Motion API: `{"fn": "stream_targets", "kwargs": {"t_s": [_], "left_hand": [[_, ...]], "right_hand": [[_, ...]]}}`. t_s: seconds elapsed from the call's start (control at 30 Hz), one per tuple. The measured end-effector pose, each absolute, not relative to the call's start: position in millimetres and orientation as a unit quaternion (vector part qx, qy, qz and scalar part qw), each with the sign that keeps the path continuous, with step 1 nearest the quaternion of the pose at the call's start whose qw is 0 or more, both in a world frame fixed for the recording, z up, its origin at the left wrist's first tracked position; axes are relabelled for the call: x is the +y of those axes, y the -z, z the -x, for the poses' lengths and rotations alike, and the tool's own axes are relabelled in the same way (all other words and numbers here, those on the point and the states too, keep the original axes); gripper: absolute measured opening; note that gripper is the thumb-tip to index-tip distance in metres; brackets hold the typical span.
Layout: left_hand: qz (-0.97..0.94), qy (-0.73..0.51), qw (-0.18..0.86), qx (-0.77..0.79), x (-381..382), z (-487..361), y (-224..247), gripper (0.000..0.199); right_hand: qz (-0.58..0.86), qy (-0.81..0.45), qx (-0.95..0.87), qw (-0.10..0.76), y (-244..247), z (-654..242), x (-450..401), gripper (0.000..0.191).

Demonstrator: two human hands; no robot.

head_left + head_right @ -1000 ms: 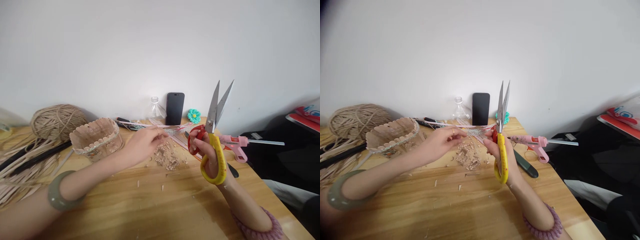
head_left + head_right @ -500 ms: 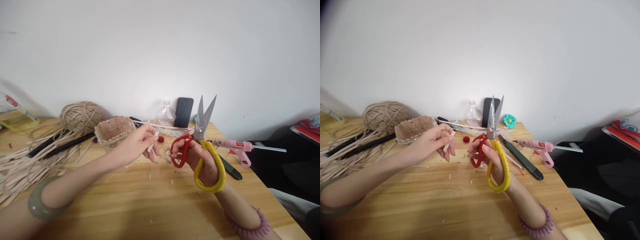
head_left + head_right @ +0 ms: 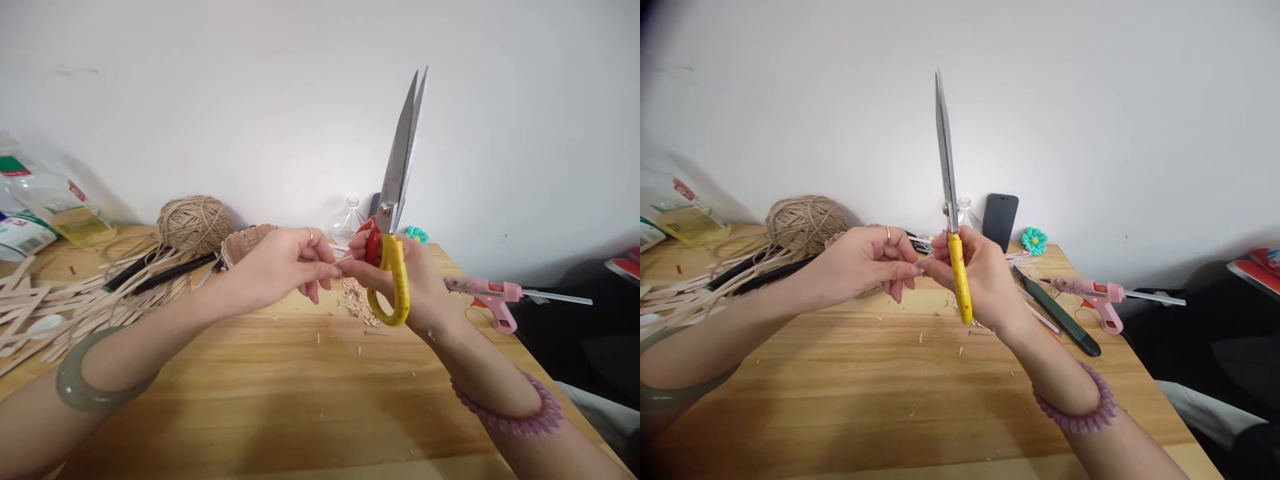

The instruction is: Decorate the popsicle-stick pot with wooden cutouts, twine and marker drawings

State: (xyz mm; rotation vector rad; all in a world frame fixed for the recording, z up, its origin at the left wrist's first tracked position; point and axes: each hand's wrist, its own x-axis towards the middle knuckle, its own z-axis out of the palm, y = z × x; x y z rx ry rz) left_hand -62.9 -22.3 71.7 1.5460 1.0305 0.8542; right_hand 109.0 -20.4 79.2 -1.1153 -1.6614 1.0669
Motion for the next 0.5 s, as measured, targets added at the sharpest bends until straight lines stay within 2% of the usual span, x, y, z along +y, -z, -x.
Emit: {"fn": "stream_targets", "kwargs": {"t_s": [0.27,0.5], "left_hand": [[-0.652,-0.335,0.542,0.411,-23.4,60.2,-70.4,0.005],[-0.670,-0.270,0.517,0.460,-27.6,55.7,-32.5,0.011]], "right_hand": [[0.477,-0.404,-0.634,0.455,-76.2,-125.6,-18.2,0.029],[0.496,-0.516,-0.547,0.435,-38.9,-127.5,-22.3,0.035]]}}
